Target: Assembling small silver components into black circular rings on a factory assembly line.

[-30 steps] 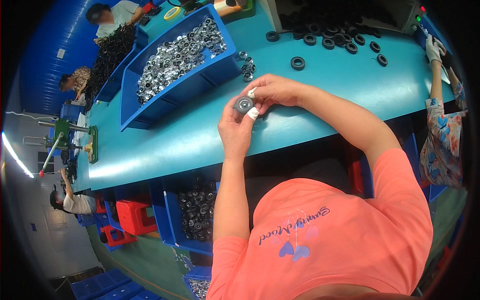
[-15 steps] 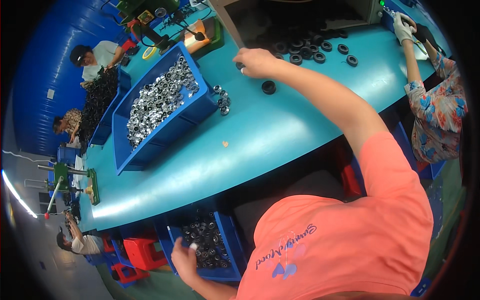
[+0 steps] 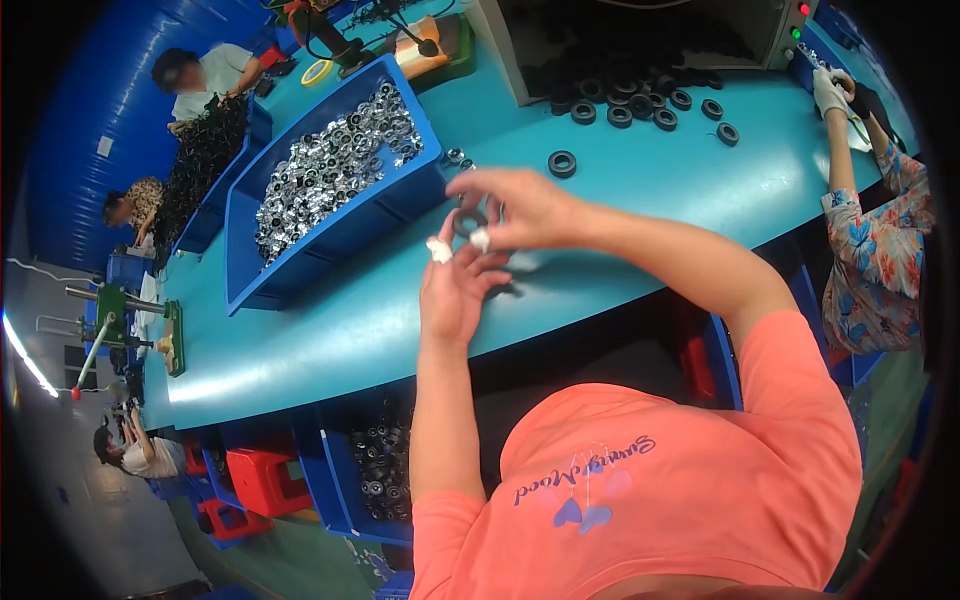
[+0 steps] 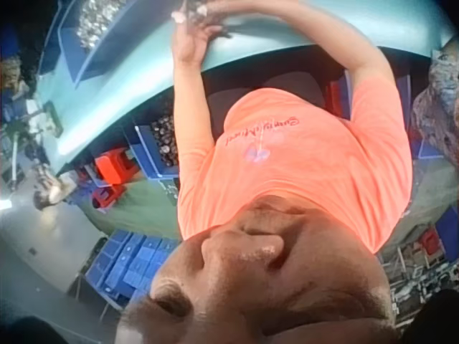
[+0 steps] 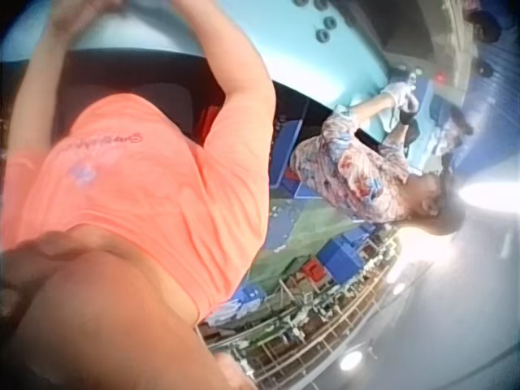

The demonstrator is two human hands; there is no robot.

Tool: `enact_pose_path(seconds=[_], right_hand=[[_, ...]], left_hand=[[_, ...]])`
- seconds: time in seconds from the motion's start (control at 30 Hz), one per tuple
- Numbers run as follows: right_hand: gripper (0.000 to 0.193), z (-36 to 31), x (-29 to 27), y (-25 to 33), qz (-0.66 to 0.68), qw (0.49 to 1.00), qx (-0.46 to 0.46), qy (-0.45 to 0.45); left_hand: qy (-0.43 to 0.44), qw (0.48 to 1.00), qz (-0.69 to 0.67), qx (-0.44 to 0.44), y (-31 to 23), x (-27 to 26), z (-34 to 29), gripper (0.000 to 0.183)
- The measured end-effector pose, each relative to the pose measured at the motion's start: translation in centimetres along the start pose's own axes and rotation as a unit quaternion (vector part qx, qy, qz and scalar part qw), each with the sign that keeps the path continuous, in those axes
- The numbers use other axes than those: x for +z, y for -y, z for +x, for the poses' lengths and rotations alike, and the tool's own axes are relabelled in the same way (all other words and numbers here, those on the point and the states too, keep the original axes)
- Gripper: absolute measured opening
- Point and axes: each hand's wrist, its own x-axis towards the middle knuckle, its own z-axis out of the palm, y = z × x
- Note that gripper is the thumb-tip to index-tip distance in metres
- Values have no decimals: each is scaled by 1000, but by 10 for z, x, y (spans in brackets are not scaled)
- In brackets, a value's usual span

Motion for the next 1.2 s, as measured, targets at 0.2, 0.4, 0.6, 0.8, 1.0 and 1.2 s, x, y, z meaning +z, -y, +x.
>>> enact_pose_path(seconds=[0.2, 0.4, 0.6, 0.8, 1.0, 1.2], right_hand=[[45, 17, 9, -51, -52, 996, -50, -52], [50, 80, -2, -101, -259, 951, 125, -117], [45, 87, 19, -97, -303, 931, 183, -93], [33, 81, 15, -97, -271, 940, 178, -104], [34, 74, 7, -98, -212, 959, 166, -87], [40, 79, 16, -87, -298, 933, 174, -98]], left_hand=[[-25, 987, -157, -17, 17, -18, 16, 50], [1, 989, -146, 2, 17, -18, 12, 44], [1, 990, -138, 14, 18, -20, 6, 43], [-7, 989, -144, 19, 19, -15, 6, 43], [-24, 991, -131, 20, 20, -11, 6, 43], [34, 992, -117, 37, 20, -18, 6, 40]])
